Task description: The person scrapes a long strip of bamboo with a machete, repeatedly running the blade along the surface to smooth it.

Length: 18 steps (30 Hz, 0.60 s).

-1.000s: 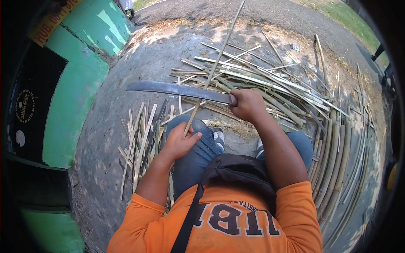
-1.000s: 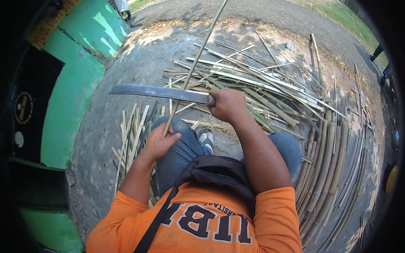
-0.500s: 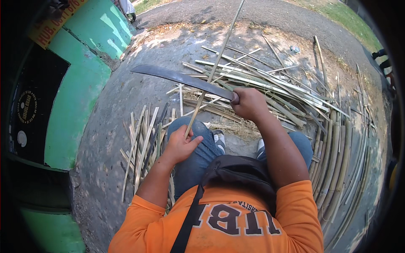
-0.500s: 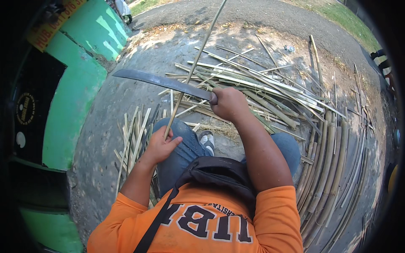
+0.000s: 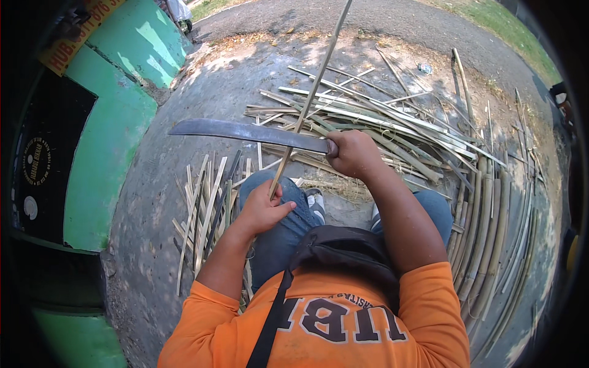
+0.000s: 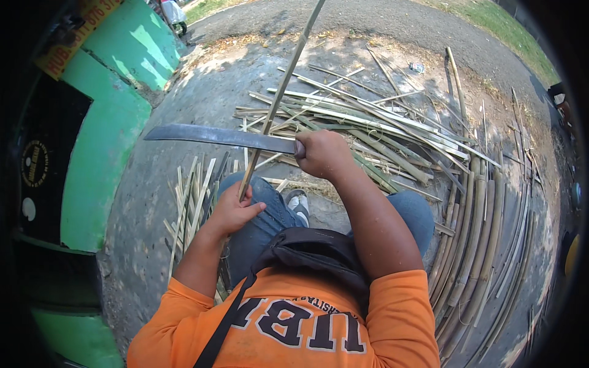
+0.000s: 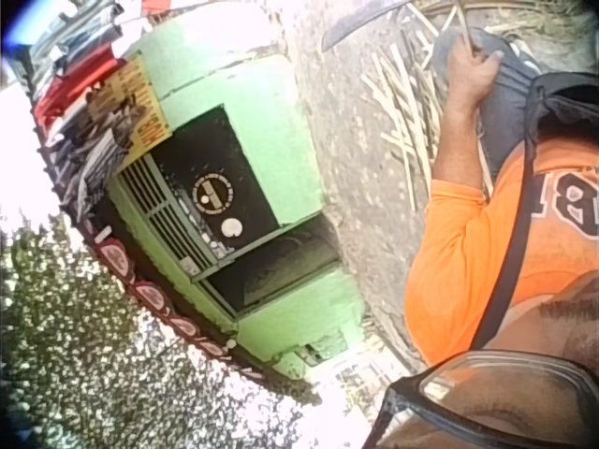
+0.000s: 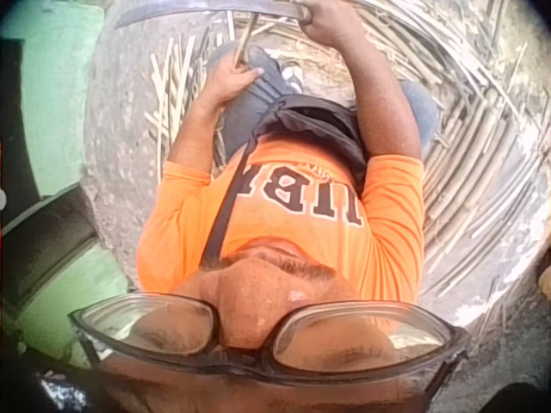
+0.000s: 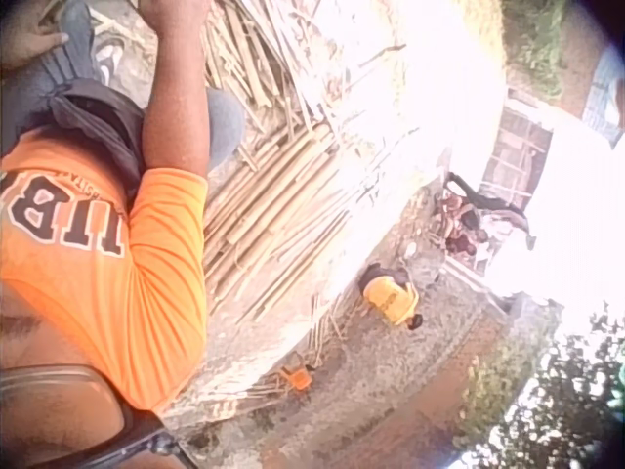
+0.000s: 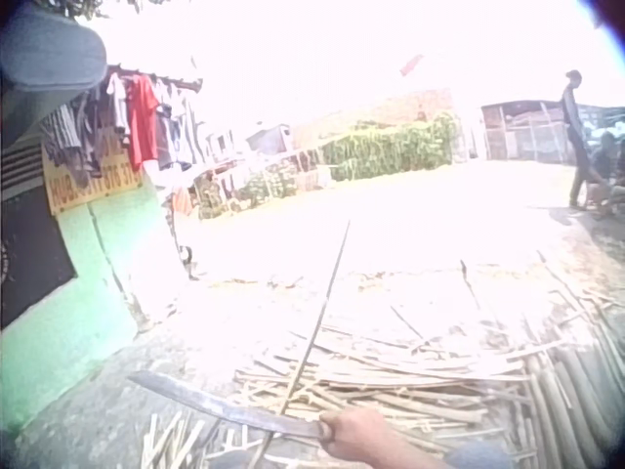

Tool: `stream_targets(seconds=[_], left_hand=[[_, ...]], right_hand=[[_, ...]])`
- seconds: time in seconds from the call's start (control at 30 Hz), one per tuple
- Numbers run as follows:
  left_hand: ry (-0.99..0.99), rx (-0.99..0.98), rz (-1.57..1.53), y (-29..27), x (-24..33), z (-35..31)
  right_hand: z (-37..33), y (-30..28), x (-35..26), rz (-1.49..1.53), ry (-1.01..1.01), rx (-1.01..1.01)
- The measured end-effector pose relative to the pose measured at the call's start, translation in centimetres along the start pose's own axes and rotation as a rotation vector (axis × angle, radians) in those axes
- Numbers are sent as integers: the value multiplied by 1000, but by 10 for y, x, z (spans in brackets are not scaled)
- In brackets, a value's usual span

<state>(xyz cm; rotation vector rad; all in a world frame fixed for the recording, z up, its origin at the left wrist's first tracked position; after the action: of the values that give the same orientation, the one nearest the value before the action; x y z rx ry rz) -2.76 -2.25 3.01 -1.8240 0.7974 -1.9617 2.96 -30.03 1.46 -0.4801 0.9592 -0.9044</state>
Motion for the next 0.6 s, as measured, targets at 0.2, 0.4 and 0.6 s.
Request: stream_targets(seconds=[0.2,0.4,0.6], left_hand=[[-14,-145,-145,10,4,14],[-65,-166,-154,31,-14,24],[-68,-157,-114,32,-19,28]], right_hand=[[-2,-11,-38,-47,-128,-145],[-4,-10,-14,-50,-50,-189],[-7,-11,-25,-81,-28,-245]])
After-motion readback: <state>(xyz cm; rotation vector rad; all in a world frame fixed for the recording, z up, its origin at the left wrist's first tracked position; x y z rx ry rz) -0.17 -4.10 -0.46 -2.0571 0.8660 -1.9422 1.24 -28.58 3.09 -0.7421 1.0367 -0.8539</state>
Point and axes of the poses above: each hand's wrist, its own z-axis towards the middle knuckle, its own y-axis out of the palm, x = y × z, the point moved 1 cm from there along z, towards the middle knuckle, and after that the axes turned 14 degrees about x, right-handed, at the moved point
